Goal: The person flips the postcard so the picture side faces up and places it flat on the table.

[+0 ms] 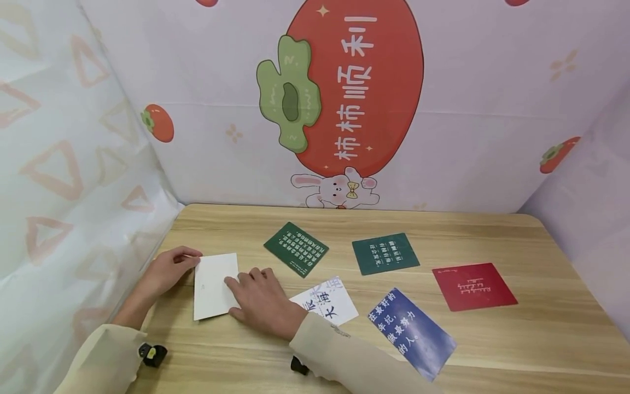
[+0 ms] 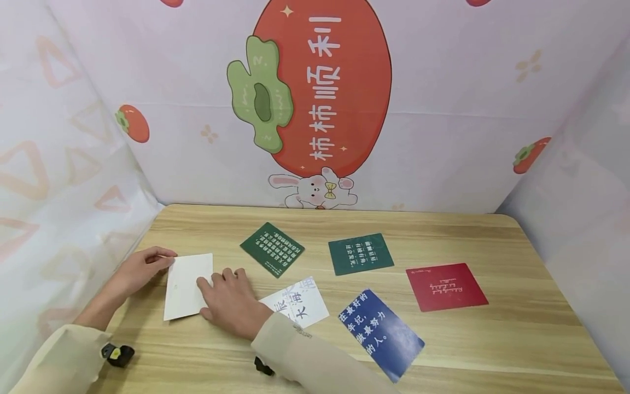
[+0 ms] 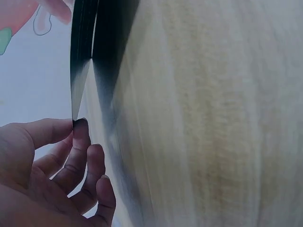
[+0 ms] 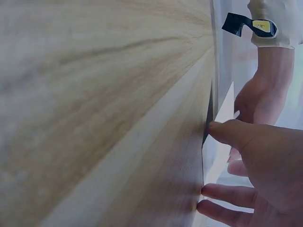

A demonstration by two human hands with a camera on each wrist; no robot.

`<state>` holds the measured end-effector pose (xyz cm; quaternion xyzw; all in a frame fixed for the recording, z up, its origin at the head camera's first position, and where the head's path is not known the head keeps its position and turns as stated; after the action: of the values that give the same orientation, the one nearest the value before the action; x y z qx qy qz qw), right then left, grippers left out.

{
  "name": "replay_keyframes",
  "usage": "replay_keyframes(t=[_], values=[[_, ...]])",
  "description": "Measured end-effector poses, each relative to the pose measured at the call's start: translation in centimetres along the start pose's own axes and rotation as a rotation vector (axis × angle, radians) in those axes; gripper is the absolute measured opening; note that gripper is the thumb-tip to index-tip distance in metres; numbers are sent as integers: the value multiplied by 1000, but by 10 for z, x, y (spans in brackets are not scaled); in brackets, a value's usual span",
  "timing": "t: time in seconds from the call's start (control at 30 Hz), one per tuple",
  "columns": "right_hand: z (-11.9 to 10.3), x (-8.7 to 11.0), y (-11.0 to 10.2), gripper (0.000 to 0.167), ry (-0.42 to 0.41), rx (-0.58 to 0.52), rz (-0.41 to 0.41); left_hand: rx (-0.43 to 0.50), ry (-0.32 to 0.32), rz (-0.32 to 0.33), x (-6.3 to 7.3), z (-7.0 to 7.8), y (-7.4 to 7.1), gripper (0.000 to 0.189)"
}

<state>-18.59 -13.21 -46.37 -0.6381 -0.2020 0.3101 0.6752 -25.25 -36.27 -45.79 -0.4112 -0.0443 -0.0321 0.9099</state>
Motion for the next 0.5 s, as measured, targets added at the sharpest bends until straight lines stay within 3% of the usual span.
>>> replay_keyframes(t=[0.27,0.5], values=[[3,5,-3,67,-5,-12,60,123,-109,-46,0,-11,-4,54],[3,7,-7,60,-32,-36,103,196,-116,-49,1,-13,-5,56]])
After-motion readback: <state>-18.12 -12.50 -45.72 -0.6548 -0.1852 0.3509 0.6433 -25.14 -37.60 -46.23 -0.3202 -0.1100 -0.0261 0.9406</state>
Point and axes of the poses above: each hand's wrist, its own x-axis away from the middle knuckle, its own y-axis out of the palm, z = x × y, the point moved 6 cm from there along -x, towards the middle knuckle, and after that the axes turned 4 degrees about x, right-handed, at the moved point
